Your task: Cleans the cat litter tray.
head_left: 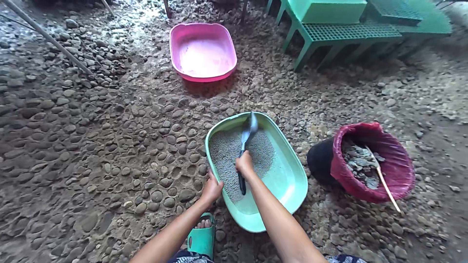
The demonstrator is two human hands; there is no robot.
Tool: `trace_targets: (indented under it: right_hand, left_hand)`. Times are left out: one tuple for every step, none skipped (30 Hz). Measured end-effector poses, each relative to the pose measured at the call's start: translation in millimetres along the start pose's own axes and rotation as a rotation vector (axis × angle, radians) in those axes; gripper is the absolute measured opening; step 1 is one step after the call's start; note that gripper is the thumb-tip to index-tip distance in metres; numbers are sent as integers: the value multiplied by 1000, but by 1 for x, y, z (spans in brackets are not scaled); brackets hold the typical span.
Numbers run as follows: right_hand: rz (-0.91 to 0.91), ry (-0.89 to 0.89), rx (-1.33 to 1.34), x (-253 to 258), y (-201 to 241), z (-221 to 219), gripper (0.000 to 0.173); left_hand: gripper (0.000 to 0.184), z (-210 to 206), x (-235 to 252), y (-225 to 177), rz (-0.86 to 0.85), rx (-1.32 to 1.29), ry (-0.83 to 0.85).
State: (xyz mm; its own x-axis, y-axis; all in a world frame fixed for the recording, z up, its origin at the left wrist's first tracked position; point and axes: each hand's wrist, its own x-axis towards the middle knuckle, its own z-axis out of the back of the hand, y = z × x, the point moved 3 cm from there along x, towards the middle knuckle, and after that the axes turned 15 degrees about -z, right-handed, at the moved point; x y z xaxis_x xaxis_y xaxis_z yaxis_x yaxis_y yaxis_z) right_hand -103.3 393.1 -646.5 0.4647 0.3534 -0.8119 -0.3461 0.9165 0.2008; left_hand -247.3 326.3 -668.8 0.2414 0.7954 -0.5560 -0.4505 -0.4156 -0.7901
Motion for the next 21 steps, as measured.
trace_targets:
  right_hand:
    - [34,22,-46,-12,-5,-11,57]
    - [63,54,-104,-25,-12,-22,58]
    - [78,86,-158,-35,-18,-30,58]
    - [81,107,-189,-37,-24,-33,57]
    - [76,111,-183,-32,-26,-30,56]
    - [67,93,-153,-24,-24,-22,55]
    - [47,59,-115,-14,-18,-10,55]
    - [22,30,-64,-4,-11,2,54]
    - [-9,8,-13,4,-4,12,54]
    - [-35,-6,21,9,1,20,53]
    - [-45,-8,32,7,2,21,53]
    - [-40,4,21,-1,2,16,53]
    - [-18,31,-10,-13,0,6,54]
    - [4,64,-57,-25,-1,-6,55]
    - [15,87,-115,-35,-2,-15,55]
    - [13,95,-162,-39,-2,-18,56]
    - [8,86,-172,-37,-3,-15,55]
    - [-2,62,-169,-29,-2,-7,54]
    - [-11,27,-166,-21,2,6,54]
    - [-15,-4,-175,-13,6,19,52]
    - [-6,-35,-202,-7,7,34,51]
  left_hand:
    - [87,-2,3,8,-10,-25,-5]
    - [90,-4,8,17,-13,-44,-2]
    - [91,-5,12,24,-15,-56,0]
    - [90,-6,13,27,-12,-56,2]
    - [89,-6,11,25,-8,-51,4]
    - [88,-5,7,20,0,-46,2]
    - [86,-3,1,11,6,-41,-8]
    - [85,0,-4,3,12,-31,-16]
    - [84,1,-8,-2,15,-13,-22]
    - [84,1,-9,-5,15,-2,-24]
    - [84,0,-9,-5,10,1,-25]
    - [85,-2,-8,-1,1,-4,-25]
    - [87,-4,-6,4,-3,-10,-20]
    - [89,-7,-5,9,1,-15,-13]
    - [89,-9,-5,10,9,-15,-7]
    - [89,-12,-6,9,12,-25,0]
    - [89,-14,-10,5,13,-44,4]
    - [89,-16,-14,-2,11,-60,2]
    - [89,-17,-16,-6,8,-71,1]
    - [91,-18,-13,-3,3,-86,2]
    - [93,-20,-6,5,-6,-116,3]
